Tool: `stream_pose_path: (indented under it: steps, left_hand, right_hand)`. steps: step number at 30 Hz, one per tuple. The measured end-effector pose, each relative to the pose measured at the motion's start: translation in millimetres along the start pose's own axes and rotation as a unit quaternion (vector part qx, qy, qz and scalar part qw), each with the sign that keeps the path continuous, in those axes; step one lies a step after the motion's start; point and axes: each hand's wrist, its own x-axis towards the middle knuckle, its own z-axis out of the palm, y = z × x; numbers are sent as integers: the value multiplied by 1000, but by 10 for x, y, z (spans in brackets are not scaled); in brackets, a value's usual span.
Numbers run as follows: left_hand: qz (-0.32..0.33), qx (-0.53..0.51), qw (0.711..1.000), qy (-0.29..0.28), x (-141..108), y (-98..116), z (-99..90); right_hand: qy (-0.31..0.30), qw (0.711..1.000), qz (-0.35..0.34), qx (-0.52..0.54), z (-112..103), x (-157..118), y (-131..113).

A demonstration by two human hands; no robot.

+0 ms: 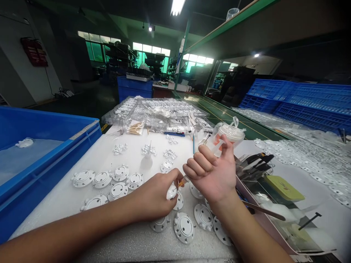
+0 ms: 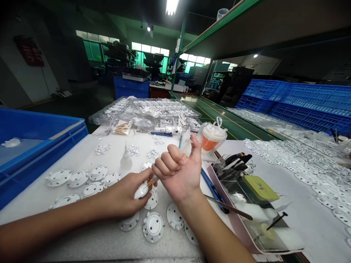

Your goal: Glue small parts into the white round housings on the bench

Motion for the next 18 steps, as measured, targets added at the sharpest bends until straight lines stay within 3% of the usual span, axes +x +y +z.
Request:
stream_pose_path:
  steps: [18]
  left_hand:
    - [-11,7,1000,-8,9,5,-11]
  right_hand:
    - [1,1000,15,-12,-20,-2,23]
